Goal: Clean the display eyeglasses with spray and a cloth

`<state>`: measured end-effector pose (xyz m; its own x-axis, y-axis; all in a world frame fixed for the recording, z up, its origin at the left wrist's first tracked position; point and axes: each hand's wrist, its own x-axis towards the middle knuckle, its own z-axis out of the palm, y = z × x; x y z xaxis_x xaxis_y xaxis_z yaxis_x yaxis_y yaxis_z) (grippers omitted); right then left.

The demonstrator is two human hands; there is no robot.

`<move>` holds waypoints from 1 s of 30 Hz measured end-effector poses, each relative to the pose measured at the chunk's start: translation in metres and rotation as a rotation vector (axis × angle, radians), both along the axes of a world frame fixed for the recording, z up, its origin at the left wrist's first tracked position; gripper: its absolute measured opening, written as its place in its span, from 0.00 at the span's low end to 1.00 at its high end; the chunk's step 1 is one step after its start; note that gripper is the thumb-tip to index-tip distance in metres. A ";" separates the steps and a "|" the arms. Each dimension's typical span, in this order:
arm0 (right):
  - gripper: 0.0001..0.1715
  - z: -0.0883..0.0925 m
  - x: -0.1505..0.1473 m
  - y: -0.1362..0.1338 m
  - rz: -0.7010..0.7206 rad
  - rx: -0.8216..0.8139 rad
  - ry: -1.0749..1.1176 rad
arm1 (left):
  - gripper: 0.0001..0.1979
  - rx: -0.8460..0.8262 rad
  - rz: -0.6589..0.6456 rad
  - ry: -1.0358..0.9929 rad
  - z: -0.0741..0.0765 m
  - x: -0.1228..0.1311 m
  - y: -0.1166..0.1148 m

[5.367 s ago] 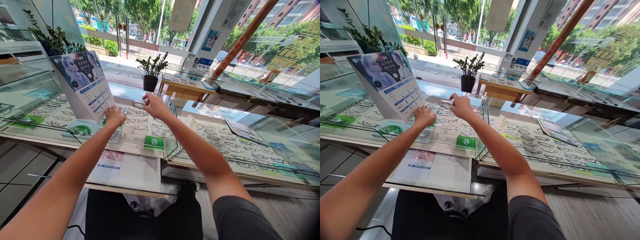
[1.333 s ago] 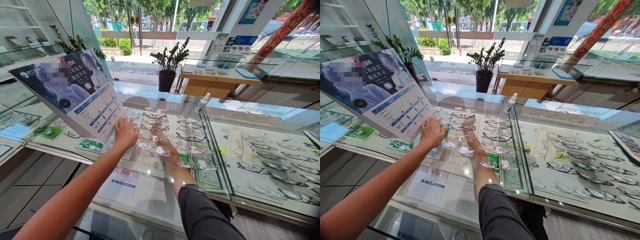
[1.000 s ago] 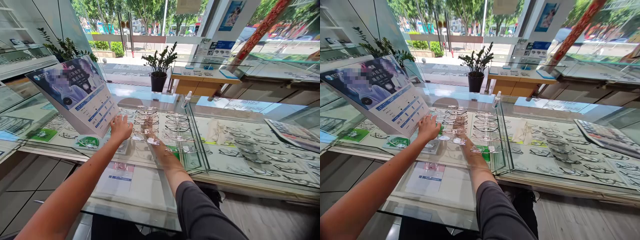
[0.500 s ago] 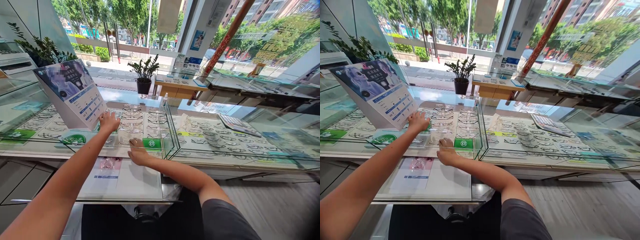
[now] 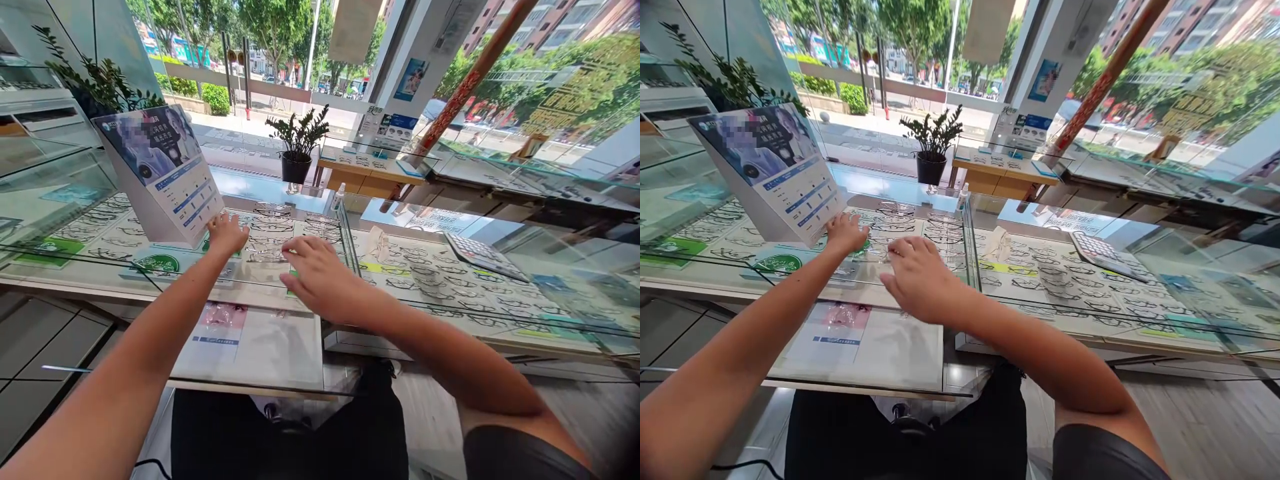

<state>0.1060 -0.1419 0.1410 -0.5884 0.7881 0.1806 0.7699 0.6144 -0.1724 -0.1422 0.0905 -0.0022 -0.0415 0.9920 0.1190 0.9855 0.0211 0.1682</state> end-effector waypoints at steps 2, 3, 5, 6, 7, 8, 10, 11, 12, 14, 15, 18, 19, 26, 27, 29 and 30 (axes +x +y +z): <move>0.30 0.011 0.002 0.053 -0.049 0.020 0.007 | 0.38 -0.001 0.001 0.001 0.000 0.000 0.000; 0.31 0.012 0.002 0.082 -0.068 0.014 -0.010 | 0.38 -0.003 0.002 -0.001 0.000 0.001 0.000; 0.37 0.011 -0.001 0.140 -0.123 0.017 -0.037 | 0.38 -0.002 0.006 -0.007 0.001 0.001 -0.002; 0.41 0.008 -0.004 0.168 -0.148 0.018 -0.051 | 0.38 0.000 0.007 -0.011 0.001 0.002 -0.002; 0.45 0.005 -0.007 0.193 -0.168 0.007 -0.064 | 0.38 0.005 0.007 -0.012 0.001 0.002 -0.003; 0.48 0.001 -0.010 0.217 -0.184 -0.011 -0.079 | 0.38 0.007 0.006 -0.012 0.002 0.003 -0.004; 0.52 -0.009 -0.015 0.256 -0.210 -0.050 -0.102 | 0.38 0.007 0.005 -0.009 0.002 0.003 -0.006; 0.53 -0.013 -0.017 0.273 -0.233 -0.079 -0.115 | 0.38 0.006 0.005 -0.006 0.003 0.004 -0.007; 0.53 -0.018 -0.018 0.288 -0.258 -0.106 -0.123 | 0.38 0.006 0.005 -0.004 0.003 0.004 -0.007; 0.54 -0.028 -0.019 0.313 -0.316 -0.142 -0.135 | 0.38 0.000 0.005 0.002 0.004 0.004 -0.009; 0.55 -0.033 -0.018 0.324 -0.335 -0.154 -0.137 | 0.38 -0.007 0.006 0.004 0.005 0.005 -0.010; 0.60 -0.049 -0.017 0.349 -0.358 -0.164 -0.122 | 0.39 -0.028 0.005 0.005 0.007 0.005 -0.011; 0.61 -0.053 -0.017 0.355 -0.359 -0.166 -0.115 | 0.38 -0.030 0.005 0.005 0.007 0.006 -0.012; 0.59 -0.076 -0.024 0.371 -0.332 -0.205 -0.084 | 0.37 0.011 0.012 0.010 0.003 0.006 -0.011; 0.58 -0.077 -0.026 0.370 -0.325 -0.211 -0.082 | 0.37 0.013 0.015 0.012 0.003 0.007 -0.012; 0.57 -0.077 -0.029 0.366 -0.313 -0.224 -0.080 | 0.37 0.019 0.019 0.015 0.003 0.007 -0.012; 0.57 -0.075 -0.029 0.363 -0.308 -0.229 -0.079 | 0.37 0.021 0.022 0.017 0.004 0.007 -0.012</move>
<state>0.0766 0.2213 0.0659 -0.3230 0.9447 -0.0569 0.9287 0.3048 -0.2113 -0.1349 0.0787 0.0014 -0.0610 0.9882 0.1404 0.9875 0.0394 0.1523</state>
